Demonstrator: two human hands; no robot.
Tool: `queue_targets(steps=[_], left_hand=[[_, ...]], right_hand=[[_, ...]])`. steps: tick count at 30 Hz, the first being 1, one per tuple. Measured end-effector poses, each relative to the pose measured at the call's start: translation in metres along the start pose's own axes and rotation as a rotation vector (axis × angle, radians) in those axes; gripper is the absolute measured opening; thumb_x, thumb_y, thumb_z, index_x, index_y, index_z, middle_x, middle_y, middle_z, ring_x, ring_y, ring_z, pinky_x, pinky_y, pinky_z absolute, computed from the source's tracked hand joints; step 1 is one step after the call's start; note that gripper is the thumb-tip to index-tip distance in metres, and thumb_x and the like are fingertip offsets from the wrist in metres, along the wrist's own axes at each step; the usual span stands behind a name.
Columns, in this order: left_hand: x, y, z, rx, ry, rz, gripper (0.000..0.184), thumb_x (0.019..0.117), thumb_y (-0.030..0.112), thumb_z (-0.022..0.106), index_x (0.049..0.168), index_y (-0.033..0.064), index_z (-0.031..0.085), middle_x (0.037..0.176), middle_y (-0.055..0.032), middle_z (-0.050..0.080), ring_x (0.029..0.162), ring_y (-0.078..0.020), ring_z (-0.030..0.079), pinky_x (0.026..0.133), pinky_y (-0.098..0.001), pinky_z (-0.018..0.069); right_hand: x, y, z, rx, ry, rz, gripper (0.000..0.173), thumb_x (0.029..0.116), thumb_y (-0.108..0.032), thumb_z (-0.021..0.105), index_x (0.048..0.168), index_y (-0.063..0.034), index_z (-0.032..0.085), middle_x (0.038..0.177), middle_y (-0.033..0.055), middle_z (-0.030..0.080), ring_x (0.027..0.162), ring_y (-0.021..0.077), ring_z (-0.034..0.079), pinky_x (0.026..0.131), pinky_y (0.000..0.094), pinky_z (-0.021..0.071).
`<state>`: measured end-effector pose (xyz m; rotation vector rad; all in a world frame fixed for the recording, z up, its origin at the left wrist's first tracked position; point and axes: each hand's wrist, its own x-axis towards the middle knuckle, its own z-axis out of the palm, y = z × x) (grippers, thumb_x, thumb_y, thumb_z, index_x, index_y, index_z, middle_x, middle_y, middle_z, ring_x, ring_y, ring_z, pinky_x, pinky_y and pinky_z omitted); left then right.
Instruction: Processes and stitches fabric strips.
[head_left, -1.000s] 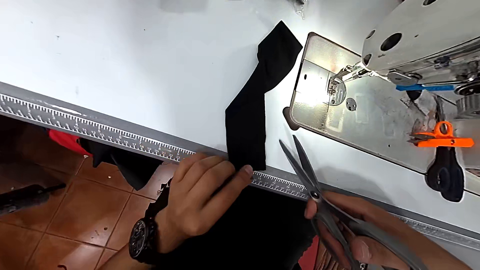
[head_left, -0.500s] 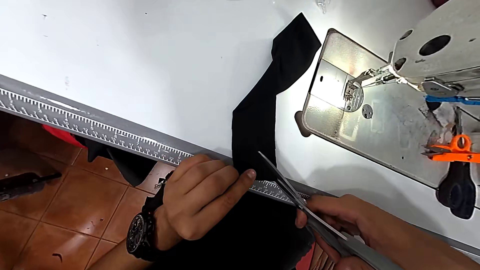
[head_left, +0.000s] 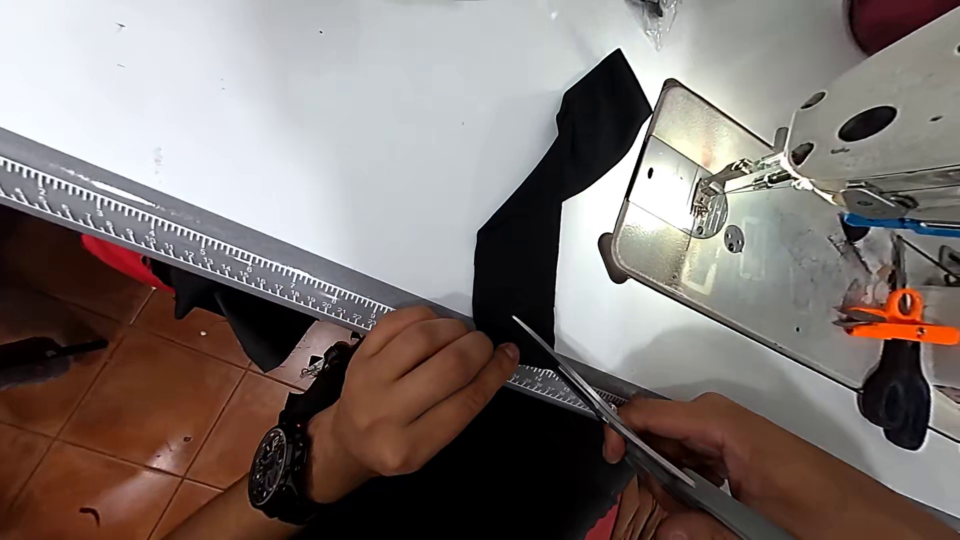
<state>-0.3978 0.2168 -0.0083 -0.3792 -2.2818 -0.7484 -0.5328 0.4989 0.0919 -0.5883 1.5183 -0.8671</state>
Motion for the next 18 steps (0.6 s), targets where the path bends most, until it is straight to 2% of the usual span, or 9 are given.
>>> queue_targets(steps=[5,8,10,12,15,18], left_hand=[[0.001,0.0,-0.001,0.006,-0.009,-0.007,0.015,0.0976,0.009,0.065,0.111,0.0089,0.073,0.102,-0.0059,0.066,0.099,-0.0202,0.059,0.091,-0.0356,0.0453],[0.001,0.001,-0.001,-0.002,-0.006,-0.007,0.014,0.0978,0.01,0.065,0.109,0.0089,0.073,0.102,-0.0058,0.066,0.1,-0.0205,0.059,0.092,-0.0363,0.0457],[0.0,-0.001,-0.004,-0.056,-0.002,-0.006,0.013,0.0978,0.01,0.066,0.109,0.0096,0.072,0.103,-0.0052,0.066,0.103,-0.0197,0.06,0.096,-0.0368,0.0468],[0.0,-0.002,-0.01,-0.144,-0.008,-0.008,0.012,0.0979,0.011,0.067,0.108,0.0111,0.072,0.105,-0.0039,0.066,0.107,-0.0183,0.061,0.099,-0.0377,0.0469],[0.002,-0.001,-0.02,-0.22,-0.047,-0.021,0.008,0.0989,0.014,0.067,0.105,0.014,0.072,0.108,-0.0013,0.066,0.113,-0.0166,0.06,0.103,-0.0369,0.0492],[0.001,-0.003,-0.024,-0.193,-0.11,0.016,0.01,0.099,0.013,0.066,0.106,0.0145,0.073,0.111,-0.0019,0.066,0.116,-0.0187,0.059,0.103,-0.0381,0.0484]], right_hand=[[0.0,-0.002,0.0,-0.036,0.023,0.011,0.043,0.0888,-0.047,0.078,0.118,-0.0166,0.068,0.076,-0.009,0.064,0.061,-0.003,0.057,0.052,0.0141,0.0474],[-0.003,-0.002,-0.001,-0.047,-0.047,0.035,0.057,0.0866,-0.059,0.074,0.122,-0.0167,0.063,0.078,-0.0074,0.065,0.064,-0.0004,0.061,0.054,0.0174,0.0512],[-0.016,-0.004,-0.004,-0.083,-0.11,-0.008,0.07,0.0861,-0.07,0.067,0.127,-0.0144,0.059,0.083,-0.0035,0.065,0.067,0.0032,0.061,0.054,0.0209,0.0505],[-0.037,-0.013,-0.004,-0.122,-0.101,-0.038,0.076,0.0848,-0.073,0.065,0.127,-0.0101,0.059,0.086,0.0004,0.066,0.069,0.0061,0.061,0.054,0.0238,0.0497],[-0.055,-0.011,0.011,-0.095,0.007,-0.05,0.07,0.0868,-0.066,0.07,0.126,-0.0075,0.061,0.082,0.0009,0.063,0.066,0.0068,0.058,0.053,0.024,0.0468],[-0.051,0.003,0.041,-0.137,0.272,-0.064,0.063,0.0882,-0.059,0.073,0.124,-0.0081,0.064,0.076,0.0001,0.064,0.061,0.0061,0.058,0.052,0.025,0.05]])
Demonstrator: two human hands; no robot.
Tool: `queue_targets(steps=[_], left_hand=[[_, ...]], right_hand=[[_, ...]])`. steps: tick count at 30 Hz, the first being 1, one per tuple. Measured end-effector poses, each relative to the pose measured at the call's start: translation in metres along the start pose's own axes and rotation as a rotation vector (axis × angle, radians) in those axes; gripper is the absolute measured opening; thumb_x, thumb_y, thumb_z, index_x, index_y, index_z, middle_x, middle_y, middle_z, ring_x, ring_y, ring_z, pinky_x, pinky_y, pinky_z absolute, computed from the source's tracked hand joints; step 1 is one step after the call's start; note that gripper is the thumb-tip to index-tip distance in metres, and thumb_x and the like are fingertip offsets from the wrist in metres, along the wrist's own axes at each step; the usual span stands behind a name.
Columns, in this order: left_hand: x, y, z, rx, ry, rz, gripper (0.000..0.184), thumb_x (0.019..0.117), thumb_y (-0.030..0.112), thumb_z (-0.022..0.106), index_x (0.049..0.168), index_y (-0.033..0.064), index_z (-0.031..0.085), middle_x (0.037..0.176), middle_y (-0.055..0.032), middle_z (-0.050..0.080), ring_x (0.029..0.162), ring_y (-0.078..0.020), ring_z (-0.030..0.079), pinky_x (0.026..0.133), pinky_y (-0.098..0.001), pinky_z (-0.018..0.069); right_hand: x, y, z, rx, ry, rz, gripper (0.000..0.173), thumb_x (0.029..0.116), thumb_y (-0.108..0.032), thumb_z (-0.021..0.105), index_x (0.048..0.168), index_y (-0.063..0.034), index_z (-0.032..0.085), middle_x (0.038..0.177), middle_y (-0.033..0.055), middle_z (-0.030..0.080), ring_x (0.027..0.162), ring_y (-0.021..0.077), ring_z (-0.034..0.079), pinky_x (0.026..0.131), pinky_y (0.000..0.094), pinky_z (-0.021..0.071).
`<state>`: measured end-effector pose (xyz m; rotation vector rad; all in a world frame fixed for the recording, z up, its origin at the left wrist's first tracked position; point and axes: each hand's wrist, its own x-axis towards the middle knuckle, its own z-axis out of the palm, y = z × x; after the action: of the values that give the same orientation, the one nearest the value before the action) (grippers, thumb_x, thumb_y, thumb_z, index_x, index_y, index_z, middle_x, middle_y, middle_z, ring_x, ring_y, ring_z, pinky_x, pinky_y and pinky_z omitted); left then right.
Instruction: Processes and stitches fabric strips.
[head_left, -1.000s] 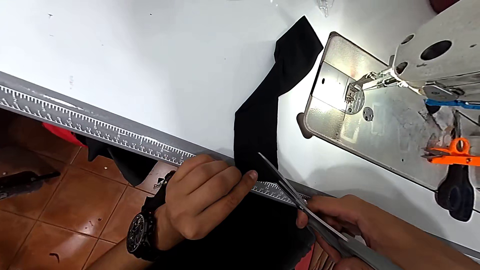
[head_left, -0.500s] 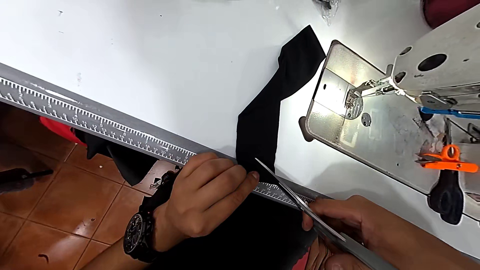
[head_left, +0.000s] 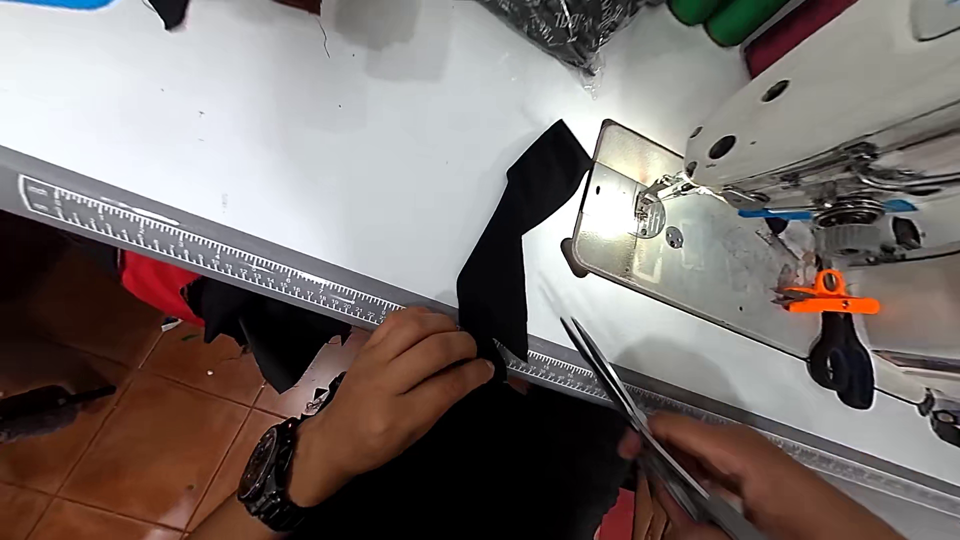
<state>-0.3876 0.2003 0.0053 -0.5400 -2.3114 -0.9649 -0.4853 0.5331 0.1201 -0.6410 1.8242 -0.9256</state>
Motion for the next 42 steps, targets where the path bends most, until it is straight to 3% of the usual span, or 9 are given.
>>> queue_targets(steps=[6,16,20,23,25,27,30,36,42], left_hand=[[-0.004,0.003,0.004,0.08,-0.083,-0.009,0.011,0.1006,0.019,0.064,0.102,0.0157,0.075,0.131,-0.0053,0.065,0.137,-0.0259,0.051,0.114,-0.0479,0.0421],[0.005,0.01,-0.013,0.009,-0.395,-0.14,0.02,0.1009,0.034,0.06,0.094,0.0282,0.079,0.166,-0.0022,0.035,0.159,-0.0357,0.008,0.125,-0.066,0.009],[0.002,0.002,-0.044,-0.066,-0.335,-0.104,0.021,0.1025,0.032,0.059,0.096,0.0234,0.077,0.149,0.0043,0.055,0.153,-0.026,0.03,0.123,-0.0534,0.0307],[-0.031,-0.021,-0.1,0.112,-0.413,-0.154,0.026,0.103,0.034,0.055,0.097,0.0223,0.077,0.114,0.0067,0.071,0.121,-0.0137,0.062,0.104,-0.0397,0.0526],[-0.051,-0.025,-0.134,0.395,-0.554,-0.304,0.019,0.0952,0.026,0.063,0.096,0.0155,0.079,0.097,-0.0027,0.074,0.095,-0.0239,0.072,0.083,-0.0502,0.0598],[-0.033,-0.004,-0.138,0.535,-0.613,-0.481,0.019,0.0921,0.02,0.075,0.106,0.0082,0.079,0.093,-0.016,0.075,0.085,-0.0405,0.074,0.072,-0.0663,0.0563],[0.036,0.013,-0.089,0.384,-0.381,-0.287,0.03,0.0979,0.036,0.06,0.113,0.016,0.076,0.104,-0.0031,0.074,0.092,-0.0219,0.073,0.077,-0.0477,0.0611],[0.201,-0.027,0.043,0.399,-0.465,-0.403,0.065,0.0926,0.054,0.069,0.122,-0.0041,0.062,0.119,-0.0251,0.063,0.11,-0.0432,0.063,0.085,-0.0594,0.0533],[0.225,-0.056,0.04,0.24,-0.554,-0.403,0.018,0.0957,0.016,0.061,0.102,0.0037,0.072,0.094,-0.0188,0.072,0.092,-0.0394,0.07,0.076,-0.0643,0.0537]], right_hand=[[-0.01,0.032,0.01,-0.577,0.846,0.231,0.07,0.0775,-0.07,0.071,0.121,-0.014,0.068,0.066,-0.0039,0.065,0.05,0.0115,0.059,0.045,0.0385,0.051],[-0.012,0.03,0.019,-0.534,0.906,0.276,0.063,0.0749,-0.064,0.078,0.121,-0.0221,0.068,0.069,-0.004,0.066,0.053,0.013,0.061,0.048,0.0388,0.0516],[-0.028,0.039,0.001,-0.565,1.026,0.403,0.065,0.0763,-0.029,0.092,0.131,-0.0103,0.063,0.077,0.0166,0.068,0.063,0.0382,0.063,0.056,0.0634,0.0499],[-0.037,0.045,-0.015,-0.531,1.045,0.476,0.062,0.0784,-0.024,0.091,0.131,-0.0088,0.062,0.083,0.0187,0.07,0.07,0.0396,0.066,0.063,0.0658,0.0505],[-0.036,0.051,-0.026,-0.539,1.037,0.497,0.064,0.0774,-0.025,0.092,0.132,-0.0076,0.064,0.084,0.0204,0.07,0.073,0.0411,0.065,0.066,0.0673,0.0495],[-0.031,0.053,-0.034,-0.547,1.012,0.532,0.065,0.0769,-0.027,0.092,0.132,-0.0076,0.064,0.087,0.0211,0.07,0.076,0.0424,0.065,0.069,0.0684,0.0488],[-0.022,0.051,-0.045,-0.52,0.993,0.585,0.067,0.076,-0.03,0.093,0.13,-0.0037,0.062,0.089,0.0221,0.07,0.082,0.0433,0.066,0.074,0.0687,0.0495],[-0.026,0.061,-0.054,-0.526,1.019,0.501,0.045,0.085,-0.008,0.083,0.126,-0.0035,0.065,0.104,0.0214,0.072,0.092,0.0418,0.07,0.082,0.0679,0.0527],[0.046,0.015,0.03,-0.765,1.112,-0.073,0.034,0.0966,-0.028,0.068,0.123,-0.006,0.072,0.134,0.0171,0.064,0.126,0.0382,0.06,0.1,0.059,0.051]])
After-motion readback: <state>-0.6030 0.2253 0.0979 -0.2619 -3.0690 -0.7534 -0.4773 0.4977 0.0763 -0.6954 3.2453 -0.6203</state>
